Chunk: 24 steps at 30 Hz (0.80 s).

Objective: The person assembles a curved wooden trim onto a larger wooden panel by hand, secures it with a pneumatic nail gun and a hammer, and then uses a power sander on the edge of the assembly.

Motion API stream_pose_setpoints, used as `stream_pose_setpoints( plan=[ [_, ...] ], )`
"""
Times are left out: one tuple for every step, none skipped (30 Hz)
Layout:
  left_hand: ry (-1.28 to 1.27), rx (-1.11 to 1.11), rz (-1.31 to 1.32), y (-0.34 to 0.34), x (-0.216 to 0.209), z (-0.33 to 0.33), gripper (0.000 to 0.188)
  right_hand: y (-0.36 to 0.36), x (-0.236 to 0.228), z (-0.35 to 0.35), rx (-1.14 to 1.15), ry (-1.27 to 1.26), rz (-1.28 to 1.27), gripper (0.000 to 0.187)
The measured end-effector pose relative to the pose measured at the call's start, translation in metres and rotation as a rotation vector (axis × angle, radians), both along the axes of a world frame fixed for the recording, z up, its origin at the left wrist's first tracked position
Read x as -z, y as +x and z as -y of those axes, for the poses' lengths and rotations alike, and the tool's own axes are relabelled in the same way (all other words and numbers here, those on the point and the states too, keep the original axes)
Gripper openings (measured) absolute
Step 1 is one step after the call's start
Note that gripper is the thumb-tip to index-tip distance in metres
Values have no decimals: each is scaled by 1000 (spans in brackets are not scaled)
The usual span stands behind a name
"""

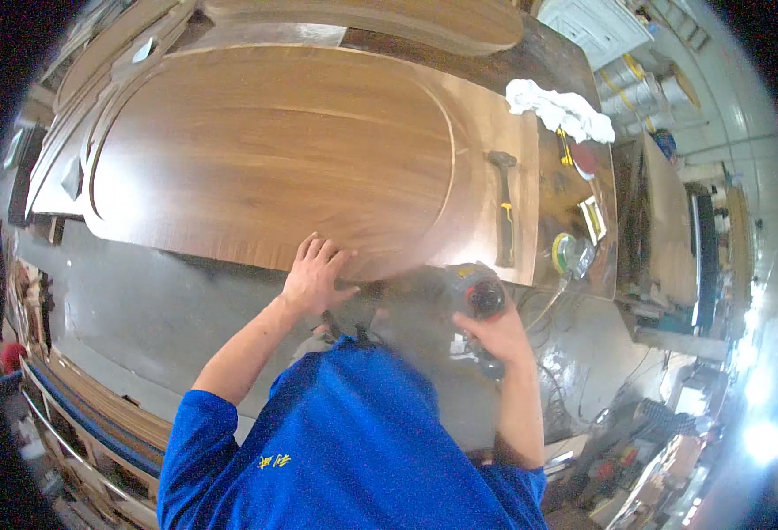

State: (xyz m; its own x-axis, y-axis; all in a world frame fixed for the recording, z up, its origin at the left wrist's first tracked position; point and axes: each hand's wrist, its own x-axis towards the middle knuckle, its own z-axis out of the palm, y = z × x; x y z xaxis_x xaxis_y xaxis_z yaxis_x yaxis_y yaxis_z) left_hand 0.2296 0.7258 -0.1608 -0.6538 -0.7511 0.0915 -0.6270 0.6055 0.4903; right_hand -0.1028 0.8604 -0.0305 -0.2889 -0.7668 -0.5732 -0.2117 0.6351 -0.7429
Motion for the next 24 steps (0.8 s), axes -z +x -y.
stream_pose_setpoints(
  plan=[
    [-3,21,12,-7,-1,-1,66,-8,0,-7,21,-3,12,59],
    [-6,20,38,-16,-1,-1,65,-16,-1,-13,72,-10,-49,61],
    [-7,19,62,-27,1,-3,64,-22,-2,-18,123,-13,-113,62],
    [-21,15,37,-38,1,-5,61,-27,-7,-20,176,-22,-119,58],
    [-22,35,46,-46,3,-8,61,-35,-6,-21,197,-21,-110,58],
    [-68,-41,27,-57,7,-13,58,-48,-7,-22,202,-16,-111,57],
    [-121,-119,8,-70,9,-15,55,-64,-7,-21,206,-20,-108,55],
    [-128,-101,10,-76,14,-20,55,-80,-2,-22,233,5,-54,52],
    [-128,-132,45,-76,20,-23,53,-98,6,-20,256,-8,-42,52],
    [-127,-161,77,-78,20,-24,51,-116,13,-19,263,-56,-17,51],
    [-141,-137,85,-84,19,-24,51,-134,19,-15,268,-103,9,50],
    [-146,-175,81,-86,15,-24,53,-144,13,1,235,-145,56,54],
    [-143,-209,71,-89,13,-26,55,-150,8,17,288,-192,58,57],
    [-128,-220,75,-95,9,-27,59,-172,17,29,243,-215,101,59],
    [-136,-204,100,-102,4,-27,59,-182,18,51,207,-197,85,69],
    [-77,-235,114,-112,-2,-29,62,-193,21,72,177,-224,71,77],
    [-23,-269,130,-125,-8,-29,65,-203,25,96,155,-256,25,87],
    [-34,-258,147,-145,-11,-28,65,-212,31,121,137,-278,-37,97],
    [-4,-285,182,-172,-15,-25,68,-218,40,145,125,-297,-105,107],
    [30,-300,206,-203,-14,-20,71,-232,66,168,139,-344,-287,102],
    [11,-299,234,-224,-11,-10,71,-230,59,188,82,-355,-417,100],
    [-4,-284,171,-250,-2,1,71,-239,77,208,83,-305,-508,101],
    [-21,-276,111,-272,2,11,72,-245,95,224,79,-256,-593,102],
    [-35,-274,129,-292,2,21,72,-244,96,233,87,-265,-574,102]
  ],
)
